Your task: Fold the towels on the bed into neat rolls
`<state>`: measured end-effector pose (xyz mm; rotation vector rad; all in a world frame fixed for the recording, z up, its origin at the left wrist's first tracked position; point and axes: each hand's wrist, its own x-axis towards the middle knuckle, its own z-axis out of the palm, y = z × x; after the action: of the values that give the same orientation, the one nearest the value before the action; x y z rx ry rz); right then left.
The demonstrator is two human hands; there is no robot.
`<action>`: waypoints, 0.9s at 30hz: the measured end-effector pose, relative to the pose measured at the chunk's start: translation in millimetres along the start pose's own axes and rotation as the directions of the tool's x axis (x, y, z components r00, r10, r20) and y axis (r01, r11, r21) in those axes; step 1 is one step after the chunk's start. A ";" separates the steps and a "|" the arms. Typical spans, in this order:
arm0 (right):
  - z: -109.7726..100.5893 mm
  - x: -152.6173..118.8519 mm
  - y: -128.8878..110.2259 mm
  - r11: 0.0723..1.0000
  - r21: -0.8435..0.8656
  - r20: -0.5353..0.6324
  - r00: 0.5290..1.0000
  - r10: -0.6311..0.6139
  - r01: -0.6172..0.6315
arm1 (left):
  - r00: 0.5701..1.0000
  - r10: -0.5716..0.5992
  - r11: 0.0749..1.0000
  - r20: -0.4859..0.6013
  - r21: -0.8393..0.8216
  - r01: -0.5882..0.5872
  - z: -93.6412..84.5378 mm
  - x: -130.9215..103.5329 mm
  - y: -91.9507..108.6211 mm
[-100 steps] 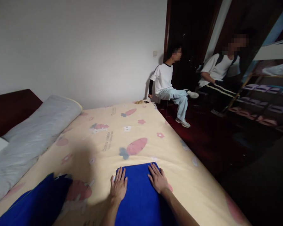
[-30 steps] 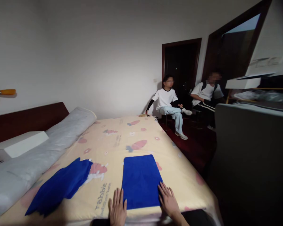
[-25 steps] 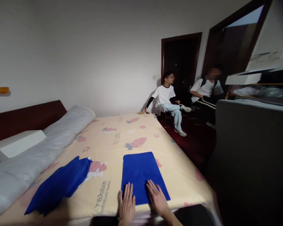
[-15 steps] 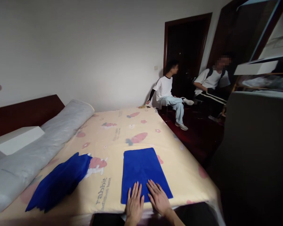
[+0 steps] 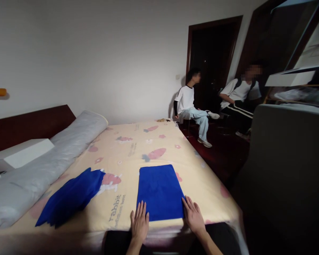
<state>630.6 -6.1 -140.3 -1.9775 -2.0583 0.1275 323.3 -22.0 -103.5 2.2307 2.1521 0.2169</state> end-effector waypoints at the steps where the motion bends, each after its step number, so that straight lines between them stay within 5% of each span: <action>1: -2.1 2.1 -7.4 1.000 0.000 -0.003 1.000 0.025 -0.025 | 1.000 -0.002 1.000 -0.001 -0.009 0.002 -3.1 0.6 2.5; 4: -11.7 9.5 -40.0 0.998 0.058 0.008 1.000 -0.019 0.018 | 0.998 0.051 0.996 -0.024 -0.072 -0.052 -7.9 2.8 19.2; 8: -19.0 19.5 -91.6 0.945 0.192 0.097 0.954 -0.285 0.263 | 0.985 0.170 0.975 0.006 -0.149 -0.167 -5.0 11.0 58.8; 11: -17.0 23.6 -103.8 0.927 0.221 0.134 0.932 -0.338 0.304 | 0.981 0.183 0.969 0.061 -0.178 -0.170 -2.7 18.1 67.9; 13: -15.3 24.0 -89.8 0.940 0.216 0.143 0.943 -0.299 0.265 | 0.989 0.135 0.978 0.060 -0.168 -0.123 -2.0 19.4 49.7; 17: -14.1 22.4 -35.5 0.989 0.128 0.093 0.992 -0.087 0.075 | 0.997 -0.049 0.993 -0.056 -0.106 0.043 -0.3 13.9 -18.1; 20: -13.0 24.4 -17.2 0.998 0.063 0.023 1.000 0.016 -0.017 | 0.951 -0.210 0.975 -0.226 -0.113 0.189 -1.0 14.2 -41.7; 23: -11.9 30.2 -37.9 0.996 0.080 -0.007 1.000 -0.031 0.031 | 0.911 -0.218 0.975 -0.349 -0.127 0.185 -2.4 23.0 -17.0; 27: -8.7 40.2 -88.6 0.938 0.188 0.032 0.953 -0.301 0.291 | 0.969 0.116 0.987 -0.220 -0.081 -0.137 4.6 37.0 44.2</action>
<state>546.6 27.4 -103.5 -1.5560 -2.2664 0.3030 368.8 13.4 -99.8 2.3897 2.0433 0.5784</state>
